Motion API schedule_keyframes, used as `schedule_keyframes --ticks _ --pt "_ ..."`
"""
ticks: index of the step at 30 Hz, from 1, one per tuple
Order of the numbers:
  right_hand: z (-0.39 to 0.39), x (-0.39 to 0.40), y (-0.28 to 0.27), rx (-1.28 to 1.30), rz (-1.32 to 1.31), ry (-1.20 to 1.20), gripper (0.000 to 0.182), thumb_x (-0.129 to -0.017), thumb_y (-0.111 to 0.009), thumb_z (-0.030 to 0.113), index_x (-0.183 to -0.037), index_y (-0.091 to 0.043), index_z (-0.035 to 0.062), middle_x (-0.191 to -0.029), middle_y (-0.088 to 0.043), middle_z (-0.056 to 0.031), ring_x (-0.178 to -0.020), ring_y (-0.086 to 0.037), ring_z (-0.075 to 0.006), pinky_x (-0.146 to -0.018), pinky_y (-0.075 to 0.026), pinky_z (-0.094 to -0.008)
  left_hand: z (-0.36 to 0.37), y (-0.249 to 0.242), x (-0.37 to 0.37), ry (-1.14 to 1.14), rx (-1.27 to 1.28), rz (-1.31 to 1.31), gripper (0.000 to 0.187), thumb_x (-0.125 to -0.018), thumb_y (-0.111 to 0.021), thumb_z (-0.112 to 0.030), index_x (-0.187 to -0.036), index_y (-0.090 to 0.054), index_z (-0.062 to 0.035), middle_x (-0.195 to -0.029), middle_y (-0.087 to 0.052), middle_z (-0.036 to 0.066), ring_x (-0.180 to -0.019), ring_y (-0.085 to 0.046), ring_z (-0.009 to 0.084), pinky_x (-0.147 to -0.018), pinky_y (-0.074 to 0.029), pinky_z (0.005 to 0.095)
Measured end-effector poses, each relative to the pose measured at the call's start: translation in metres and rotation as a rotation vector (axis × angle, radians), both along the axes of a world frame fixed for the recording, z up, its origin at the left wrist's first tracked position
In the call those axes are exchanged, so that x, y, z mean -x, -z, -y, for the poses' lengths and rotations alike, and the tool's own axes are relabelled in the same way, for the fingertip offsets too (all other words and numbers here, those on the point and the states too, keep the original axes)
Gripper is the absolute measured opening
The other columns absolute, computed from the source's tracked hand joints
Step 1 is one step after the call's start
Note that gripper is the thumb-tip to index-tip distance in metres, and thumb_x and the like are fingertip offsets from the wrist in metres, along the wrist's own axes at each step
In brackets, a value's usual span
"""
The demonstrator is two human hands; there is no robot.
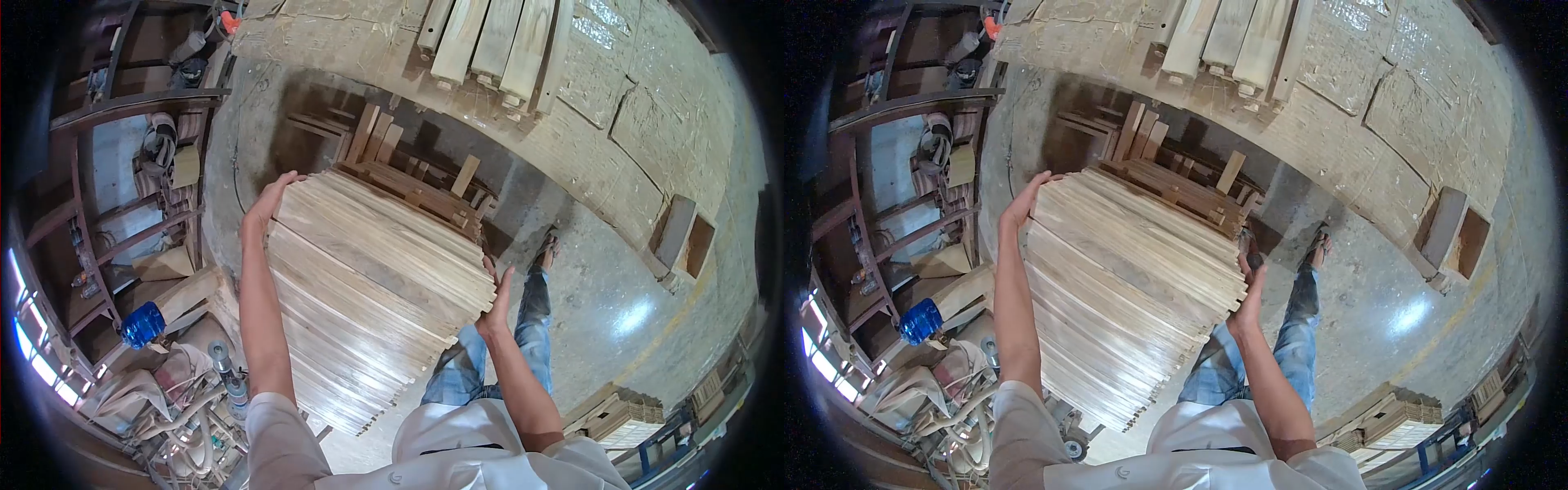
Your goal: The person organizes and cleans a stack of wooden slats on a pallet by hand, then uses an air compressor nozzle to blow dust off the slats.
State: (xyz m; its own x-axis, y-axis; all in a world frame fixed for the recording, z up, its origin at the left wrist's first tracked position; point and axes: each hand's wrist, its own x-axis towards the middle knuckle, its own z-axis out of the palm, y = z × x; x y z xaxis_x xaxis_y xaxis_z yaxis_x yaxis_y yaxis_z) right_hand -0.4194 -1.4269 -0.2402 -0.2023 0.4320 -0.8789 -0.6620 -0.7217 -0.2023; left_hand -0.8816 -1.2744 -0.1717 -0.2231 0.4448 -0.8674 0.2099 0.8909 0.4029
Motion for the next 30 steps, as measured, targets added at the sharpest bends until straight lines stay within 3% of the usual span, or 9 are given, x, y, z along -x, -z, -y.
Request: schedule_keyframes --ticks 4,7,9,12,16,21,24,28,30 --pt "0.006 -0.015 0.004 -0.047 -0.062 0.046 0.094 -0.088 -0.033 0.078 -0.145 -0.038 0.0027 -0.143 -0.047 -0.0123 -0.130 -0.046 -0.0254 -0.109 -0.036 -0.0377 -0.001 -0.005 -0.019 0.132 0.010 -0.105 0.057 -0.093 -0.045 -0.051 -0.129 -0.062 -0.0097 -0.130 -0.060 0.010 -0.118 -0.053 0.0216 -0.103 -0.036 0.0314" --pt "0.014 -0.029 0.006 0.096 -0.133 0.071 0.094 -0.085 -0.038 0.080 -0.135 -0.050 0.0016 -0.132 -0.057 -0.0117 -0.117 -0.057 -0.0266 -0.102 -0.044 -0.0400 0.001 -0.015 -0.039 0.124 -0.025 -0.121 0.062 -0.094 -0.045 -0.053 -0.134 -0.057 -0.0067 -0.133 -0.057 0.011 -0.122 -0.050 0.0207 -0.105 -0.034 0.0304" --pt "0.013 -0.029 0.002 0.072 -0.116 0.046 0.093 -0.085 -0.038 0.080 -0.135 -0.050 0.0018 -0.132 -0.057 -0.0115 -0.118 -0.056 -0.0262 -0.102 -0.044 -0.0398 -0.002 -0.017 -0.041 0.079 -0.048 -0.127 0.065 -0.094 -0.045 -0.055 -0.136 -0.054 -0.0053 -0.135 -0.056 0.012 -0.125 -0.049 0.0209 -0.106 -0.033 0.0304" --pt "0.013 -0.027 -0.011 0.035 -0.095 0.014 0.092 -0.085 -0.037 0.079 -0.135 -0.050 0.0028 -0.133 -0.057 -0.0107 -0.120 -0.055 -0.0254 -0.103 -0.043 -0.0395 -0.007 -0.024 -0.044 -0.026 0.067 -0.093 0.085 -0.088 -0.046 -0.070 -0.140 -0.048 -0.0033 -0.143 -0.049 0.014 -0.133 -0.043 0.0252 -0.111 -0.030 0.0332" --pt "0.012 -0.019 -0.018 0.034 -0.034 0.007 0.087 -0.087 -0.037 0.078 -0.136 -0.050 0.0064 -0.132 -0.057 -0.0074 -0.119 -0.055 -0.0238 -0.101 -0.043 -0.0380 -0.006 -0.012 -0.028 -0.009 0.126 -0.034 0.089 -0.086 -0.045 -0.075 -0.141 -0.048 -0.0049 -0.145 -0.046 0.014 -0.133 -0.042 0.0254 -0.110 -0.030 0.0344" --pt "0.007 -0.013 -0.020 0.078 0.040 -0.069 0.075 -0.092 -0.038 0.070 -0.133 -0.051 0.0084 -0.128 -0.059 -0.0058 -0.114 -0.057 -0.0217 -0.097 -0.045 -0.0364 0.005 0.014 -0.008 -0.087 0.066 0.018 0.078 -0.088 -0.047 -0.069 -0.134 -0.057 -0.0074 -0.137 -0.055 0.015 -0.125 -0.050 0.0257 -0.107 -0.034 0.0344" --pt "0.005 -0.013 -0.020 0.092 0.007 -0.045 0.074 -0.093 -0.039 0.069 -0.133 -0.051 0.0087 -0.129 -0.059 -0.0058 -0.115 -0.057 -0.0218 -0.098 -0.045 -0.0360 -0.004 -0.009 -0.023 -0.030 0.109 -0.085 0.067 -0.089 -0.050 -0.059 -0.128 -0.062 -0.0067 -0.128 -0.061 0.015 -0.117 -0.056 0.0253 -0.102 -0.038 0.0347" --pt "0.007 -0.011 -0.023 0.051 -0.017 -0.022 0.073 -0.093 -0.039 0.069 -0.133 -0.052 0.0096 -0.129 -0.058 -0.0051 -0.117 -0.055 -0.0220 -0.099 -0.043 -0.0360 -0.007 -0.002 -0.015 0.042 0.107 -0.100 0.062 -0.090 -0.052 -0.053 -0.133 -0.059 -0.0099 -0.128 -0.061 0.010 -0.113 -0.058 0.0226 -0.098 -0.042 0.0343" --pt "0.008 -0.010 -0.029 0.067 0.006 0.017 0.072 -0.093 -0.039 0.069 -0.133 -0.052 0.0100 -0.130 -0.058 -0.0044 -0.119 -0.054 -0.0221 -0.101 -0.042 -0.0360 -0.010 -0.010 -0.021 0.041 0.207 -0.124 0.058 -0.088 -0.050 -0.047 -0.126 -0.063 -0.0053 -0.124 -0.063 0.014 -0.112 -0.058 0.0238 -0.097 -0.041 0.0345"
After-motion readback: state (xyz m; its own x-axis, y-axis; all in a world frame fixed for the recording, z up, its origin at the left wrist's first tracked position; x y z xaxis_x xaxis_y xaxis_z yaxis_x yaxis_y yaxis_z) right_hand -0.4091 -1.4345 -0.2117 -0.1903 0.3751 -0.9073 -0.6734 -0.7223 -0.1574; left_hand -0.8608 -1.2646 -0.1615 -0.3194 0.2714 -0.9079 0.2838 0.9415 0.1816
